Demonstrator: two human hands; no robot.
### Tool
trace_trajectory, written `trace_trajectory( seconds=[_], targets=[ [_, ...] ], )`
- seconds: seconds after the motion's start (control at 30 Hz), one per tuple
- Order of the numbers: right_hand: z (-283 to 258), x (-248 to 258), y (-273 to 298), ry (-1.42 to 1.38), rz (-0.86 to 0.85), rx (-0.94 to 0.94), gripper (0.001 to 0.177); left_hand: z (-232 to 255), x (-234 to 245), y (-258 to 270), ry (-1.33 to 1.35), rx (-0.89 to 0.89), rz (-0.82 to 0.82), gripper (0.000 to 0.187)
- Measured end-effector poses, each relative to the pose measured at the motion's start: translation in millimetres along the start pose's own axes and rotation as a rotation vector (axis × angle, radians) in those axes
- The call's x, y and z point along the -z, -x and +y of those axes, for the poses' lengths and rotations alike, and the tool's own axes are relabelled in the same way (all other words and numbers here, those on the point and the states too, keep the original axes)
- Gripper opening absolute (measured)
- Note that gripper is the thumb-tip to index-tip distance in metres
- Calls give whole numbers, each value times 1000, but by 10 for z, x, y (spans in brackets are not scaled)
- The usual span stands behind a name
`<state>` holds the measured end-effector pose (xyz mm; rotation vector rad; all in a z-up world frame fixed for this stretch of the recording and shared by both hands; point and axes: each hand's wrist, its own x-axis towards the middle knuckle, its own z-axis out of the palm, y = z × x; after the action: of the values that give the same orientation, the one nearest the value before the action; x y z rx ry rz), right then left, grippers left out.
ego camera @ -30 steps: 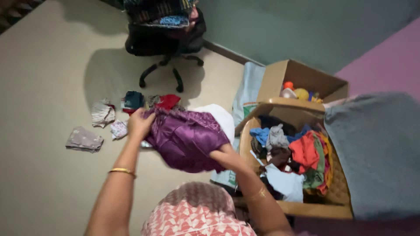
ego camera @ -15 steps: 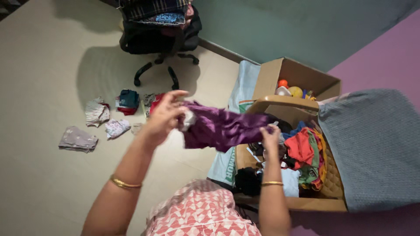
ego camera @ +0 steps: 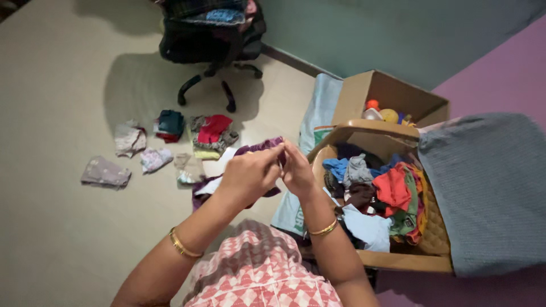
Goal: The person sorts and folds items of clothing by hand, picking them up from a pile on the floor and a chair, folding them, and placing them into organized stacks on the floor.
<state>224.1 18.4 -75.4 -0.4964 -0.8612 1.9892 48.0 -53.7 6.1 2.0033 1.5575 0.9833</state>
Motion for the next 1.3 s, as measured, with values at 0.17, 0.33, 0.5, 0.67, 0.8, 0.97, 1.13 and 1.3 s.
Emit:
trace_trajectory(
  seconds=[0.17, 0.33, 0.5, 0.67, 0.8, 0.97, 1.13, 1.3],
  targets=[
    [37, -283, -98, 99, -65, -144, 19, -940, 189, 538, 156, 185, 230, 53],
    [-232, -627, -20, -34, -164, -167, 18, -1786, -593, 1102, 441, 402, -327, 55],
    [-502, -384, -49, -59, -86, -73, 17, -1969, -655, 1240, 815, 342, -322, 36],
    [-625, 344, 27, 365, 96, -6, 17, -1815, -133, 1109, 87, 520, -52, 29],
    [-496, 655, 139, 1223, -41, -12, 36, -1586, 251, 836, -466, 511, 78, 42],
    [-287, 699, 148, 1417, 36, -351, 40, -1815, 596, 529, -378, 633, -239, 35],
    [-241, 790, 97, 580, 159, -380, 24, -2026, 621, 722, 301, 353, -227, 23],
    [-166, 787, 171, 526, 44, -191, 19, -1683, 599, 698, -625, 280, 255, 17]
  ],
)
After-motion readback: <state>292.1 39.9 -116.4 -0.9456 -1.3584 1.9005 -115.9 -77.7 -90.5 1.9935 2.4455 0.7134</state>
